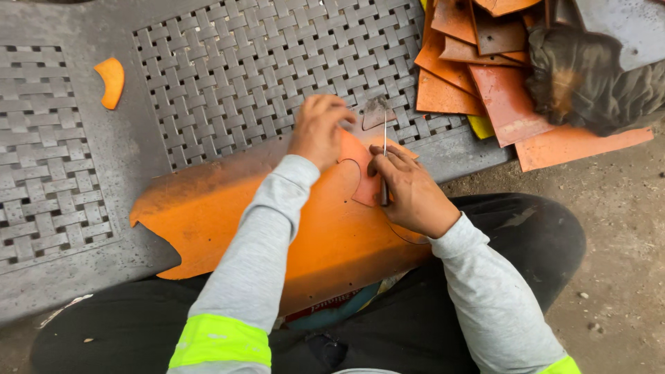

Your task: The person uses a small knife to cut shapes out of an orange sheet of material placed on a gray woven plastic surface. They repeatedly position a template, trace around it, and cut out the pieces, stacking the cutouts nearby.

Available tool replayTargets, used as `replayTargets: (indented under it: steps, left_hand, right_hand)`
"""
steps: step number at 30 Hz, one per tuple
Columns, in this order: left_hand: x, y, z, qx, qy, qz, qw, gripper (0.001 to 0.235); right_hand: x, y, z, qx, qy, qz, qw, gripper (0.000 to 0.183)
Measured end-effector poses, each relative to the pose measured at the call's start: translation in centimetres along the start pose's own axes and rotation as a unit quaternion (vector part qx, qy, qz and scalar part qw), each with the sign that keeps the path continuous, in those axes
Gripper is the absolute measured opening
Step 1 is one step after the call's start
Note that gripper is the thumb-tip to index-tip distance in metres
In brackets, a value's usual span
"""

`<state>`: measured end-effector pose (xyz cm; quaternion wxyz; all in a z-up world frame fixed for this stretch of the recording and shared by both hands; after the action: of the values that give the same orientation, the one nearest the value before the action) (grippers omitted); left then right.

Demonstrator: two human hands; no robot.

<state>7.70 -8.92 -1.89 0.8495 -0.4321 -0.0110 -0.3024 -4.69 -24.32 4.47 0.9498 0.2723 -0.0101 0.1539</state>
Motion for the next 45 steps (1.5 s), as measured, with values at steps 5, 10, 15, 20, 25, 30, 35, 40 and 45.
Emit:
replayTargets:
  steps: [5, 10, 15, 20, 25, 30, 35, 40, 45]
  left_hand:
    - [-2.2, 2.9, 2.5, -0.007, 0.031, 0.086, 0.996, 0.04]
    - [-2.8, 2.6, 3.1, -0.003, 0.053, 0.035, 0.998, 0.048]
    - [-2.3, 2.6, 2.8, 0.022, 0.068, 0.084, 0.994, 0.036]
    - [-2.1, 2.8, 2.6, 0.03, 0.058, 0.1, 0.993, 0.034]
    - [-2.0, 3.2, 2.5, 0.032, 0.053, 0.092, 0.994, 0.035]
    - [-2.1, 3.3, 2.3, 0.028, 0.052, 0.09, 0.994, 0.035]
    - [-2.0, 3.4, 2.2, 0.03, 0.056, 0.095, 0.993, 0.033]
    - [-1.7, 3.5, 2.4, 0.022, 0.068, 0.116, 0.991, 0.033]
    - [-1.3, 3.7, 2.6, 0.028, 0.078, 0.118, 0.99, 0.032]
  right_hand:
    - [-0.3, -0.6, -1.2, -0.044, 0.095, -0.034, 0.994, 0.056]
    - [-0.1, -0.3, -1.5, -0.067, 0.104, -0.044, 0.991, 0.062]
    - [0.1, 0.2, -1.5, -0.072, 0.111, -0.061, 0.989, 0.062]
    - [0.3, 0.8, -1.5, -0.075, 0.126, -0.06, 0.987, 0.064]
    - [0.3, 1.0, -1.8, -0.086, 0.12, -0.06, 0.987, 0.067]
    - [0.2, 1.2, -2.0, -0.081, 0.114, -0.062, 0.988, 0.07]
    - [0.4, 1.3, -1.9, -0.089, 0.117, -0.066, 0.987, 0.069]
    - [0.6, 1.4, -1.9, -0.089, 0.123, -0.069, 0.986, 0.067]
    - [0.5, 1.3, -2.0, -0.087, 0.125, -0.071, 0.986, 0.066]
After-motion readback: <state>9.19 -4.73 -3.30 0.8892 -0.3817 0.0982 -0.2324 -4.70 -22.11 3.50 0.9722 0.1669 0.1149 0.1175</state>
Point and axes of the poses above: each hand's wrist, its own x-axis towards the middle knuckle, its own z-axis out of the back of the hand, y = z × x, the point moved 4 cm from there along x, towards the middle knuckle, and after that the axes turned 7 degrees about -x, right-handed, at the moved point
